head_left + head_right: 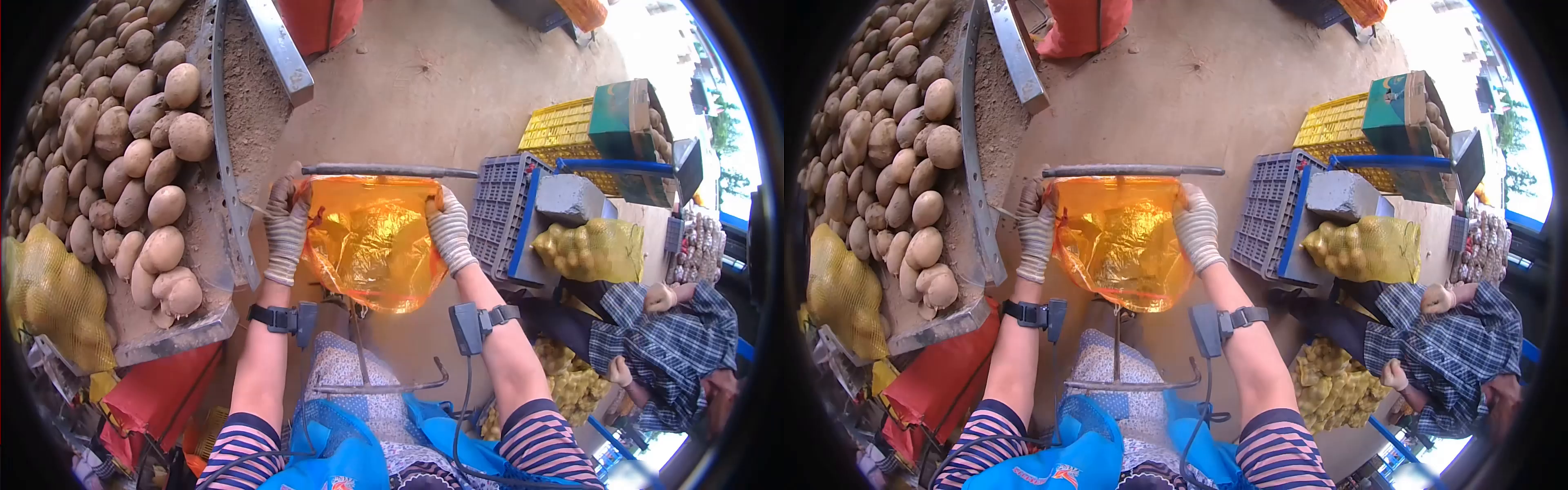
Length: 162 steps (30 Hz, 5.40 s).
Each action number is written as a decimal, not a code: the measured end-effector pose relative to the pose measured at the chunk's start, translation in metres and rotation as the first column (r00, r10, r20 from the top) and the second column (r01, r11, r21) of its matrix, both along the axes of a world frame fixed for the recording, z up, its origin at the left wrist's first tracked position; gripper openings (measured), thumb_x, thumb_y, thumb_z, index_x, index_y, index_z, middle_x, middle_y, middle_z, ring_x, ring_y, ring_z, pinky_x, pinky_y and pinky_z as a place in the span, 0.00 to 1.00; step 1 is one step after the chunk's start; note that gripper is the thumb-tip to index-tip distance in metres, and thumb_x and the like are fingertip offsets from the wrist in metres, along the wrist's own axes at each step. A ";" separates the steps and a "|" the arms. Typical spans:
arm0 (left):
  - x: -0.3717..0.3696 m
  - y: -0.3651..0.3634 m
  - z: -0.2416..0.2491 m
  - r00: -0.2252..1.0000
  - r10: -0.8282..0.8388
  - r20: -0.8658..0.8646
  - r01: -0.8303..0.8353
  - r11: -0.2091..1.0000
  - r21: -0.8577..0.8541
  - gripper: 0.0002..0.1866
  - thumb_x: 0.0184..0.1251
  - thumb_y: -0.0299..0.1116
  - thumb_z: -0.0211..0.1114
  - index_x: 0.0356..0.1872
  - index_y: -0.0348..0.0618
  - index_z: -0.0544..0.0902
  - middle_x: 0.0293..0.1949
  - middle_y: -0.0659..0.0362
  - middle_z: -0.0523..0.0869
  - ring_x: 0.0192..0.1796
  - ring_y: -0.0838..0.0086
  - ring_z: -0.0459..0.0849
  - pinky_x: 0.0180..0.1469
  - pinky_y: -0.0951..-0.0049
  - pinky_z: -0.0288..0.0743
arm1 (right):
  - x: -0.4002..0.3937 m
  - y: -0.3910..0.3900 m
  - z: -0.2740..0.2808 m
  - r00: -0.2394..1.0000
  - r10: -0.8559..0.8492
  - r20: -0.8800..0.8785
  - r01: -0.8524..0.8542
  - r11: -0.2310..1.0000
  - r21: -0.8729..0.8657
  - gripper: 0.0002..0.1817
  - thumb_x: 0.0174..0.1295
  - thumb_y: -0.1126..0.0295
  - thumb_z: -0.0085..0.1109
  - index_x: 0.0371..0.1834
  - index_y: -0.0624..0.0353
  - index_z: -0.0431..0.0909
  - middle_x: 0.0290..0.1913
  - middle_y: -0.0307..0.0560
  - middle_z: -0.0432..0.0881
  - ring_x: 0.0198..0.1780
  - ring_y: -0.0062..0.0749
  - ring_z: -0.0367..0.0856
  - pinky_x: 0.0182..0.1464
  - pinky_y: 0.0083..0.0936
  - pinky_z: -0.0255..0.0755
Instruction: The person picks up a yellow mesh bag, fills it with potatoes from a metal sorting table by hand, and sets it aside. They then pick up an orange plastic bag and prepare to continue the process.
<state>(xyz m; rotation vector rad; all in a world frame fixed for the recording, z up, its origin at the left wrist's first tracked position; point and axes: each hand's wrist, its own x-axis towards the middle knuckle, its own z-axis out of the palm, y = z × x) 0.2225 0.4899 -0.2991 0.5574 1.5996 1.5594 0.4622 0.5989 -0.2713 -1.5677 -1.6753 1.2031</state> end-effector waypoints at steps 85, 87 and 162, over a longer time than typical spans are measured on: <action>-0.135 -0.277 0.250 0.730 -0.309 0.610 0.569 0.769 -0.292 0.19 0.66 0.38 0.62 0.52 0.35 0.77 0.37 0.54 0.86 0.31 0.74 0.85 0.32 0.76 0.80 | -0.217 -0.071 0.214 0.813 0.434 0.388 -0.571 0.723 0.388 0.15 0.60 0.71 0.59 0.51 0.55 0.77 0.50 0.55 0.79 0.51 0.49 0.78 0.55 0.35 0.71; -0.168 -0.294 0.300 0.802 -0.294 0.520 0.506 0.796 -0.331 0.18 0.67 0.40 0.61 0.50 0.36 0.79 0.34 0.55 0.86 0.30 0.74 0.85 0.31 0.77 0.80 | -0.253 -0.069 0.220 0.813 0.449 0.371 -0.578 0.700 0.419 0.14 0.60 0.70 0.58 0.51 0.55 0.77 0.49 0.55 0.79 0.50 0.49 0.78 0.54 0.36 0.71; -0.338 -0.311 0.377 0.467 0.476 0.746 -0.664 0.745 -0.060 0.18 0.61 0.38 0.66 0.51 0.44 0.78 0.46 0.56 0.84 0.45 0.65 0.85 0.42 0.63 0.84 | -0.476 -0.153 0.359 0.370 -0.075 -0.926 -0.808 0.466 -0.360 0.31 0.59 0.38 0.53 0.50 0.55 0.73 0.37 0.45 0.80 0.30 0.31 0.80 0.31 0.30 0.76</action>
